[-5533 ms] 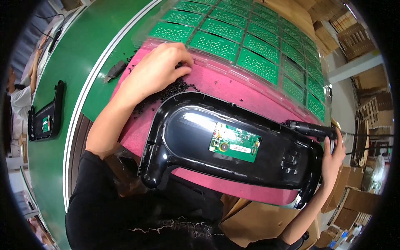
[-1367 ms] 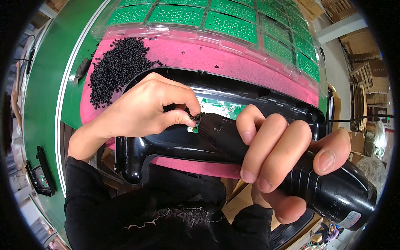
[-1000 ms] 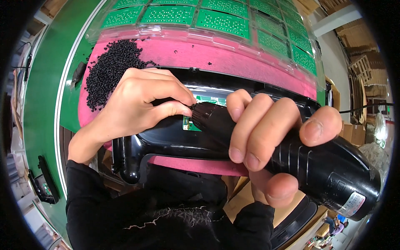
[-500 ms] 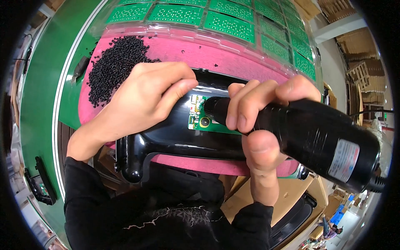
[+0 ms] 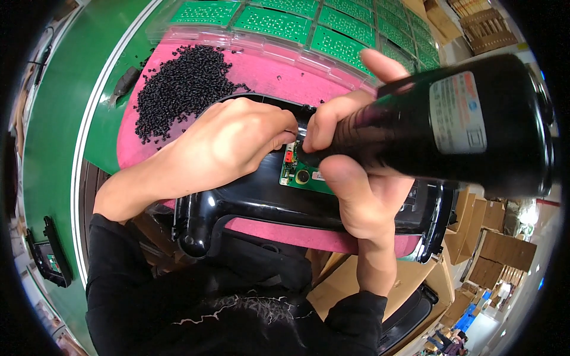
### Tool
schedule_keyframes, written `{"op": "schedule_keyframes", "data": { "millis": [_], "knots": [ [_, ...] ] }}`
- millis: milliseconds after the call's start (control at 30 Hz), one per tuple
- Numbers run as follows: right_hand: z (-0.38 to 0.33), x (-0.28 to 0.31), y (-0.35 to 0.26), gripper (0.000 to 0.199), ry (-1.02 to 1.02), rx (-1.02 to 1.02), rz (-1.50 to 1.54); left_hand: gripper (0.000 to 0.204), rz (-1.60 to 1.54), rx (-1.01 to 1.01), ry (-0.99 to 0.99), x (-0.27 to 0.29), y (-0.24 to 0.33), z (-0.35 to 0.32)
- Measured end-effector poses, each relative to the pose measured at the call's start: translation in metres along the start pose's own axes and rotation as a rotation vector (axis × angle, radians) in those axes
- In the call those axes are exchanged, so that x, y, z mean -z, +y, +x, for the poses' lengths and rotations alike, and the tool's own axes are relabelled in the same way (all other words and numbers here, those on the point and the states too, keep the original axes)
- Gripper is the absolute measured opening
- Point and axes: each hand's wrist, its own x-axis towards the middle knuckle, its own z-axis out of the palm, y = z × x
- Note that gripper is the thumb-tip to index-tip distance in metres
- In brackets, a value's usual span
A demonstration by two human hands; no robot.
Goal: Assembling circuit boards into black plastic housings using an electric screwdriver.
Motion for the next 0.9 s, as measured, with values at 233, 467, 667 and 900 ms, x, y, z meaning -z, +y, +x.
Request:
{"op": "schedule_keyframes", "data": {
  "millis": [233,467,667,900],
  "knots": [
    [-0.014,0.011,0.009,0.078,-0.019,0.158,0.131,0.011,0.063,-0.001,-0.108,-0.001,-0.003,-0.003],
    [-0.016,0.029,-0.009,0.062,0.049,0.285,0.491,0.012,-0.126,-0.143,-0.049,-0.001,-0.003,0.01],
    [-0.018,0.032,-0.011,0.062,0.044,0.29,0.58,0.015,-0.19,-0.177,-0.044,0.0,-0.002,0.013],
    [-0.015,0.033,-0.008,0.068,-0.115,0.165,0.458,0.011,-0.085,-0.143,-0.146,0.001,-0.006,0.01]
  ]
}}
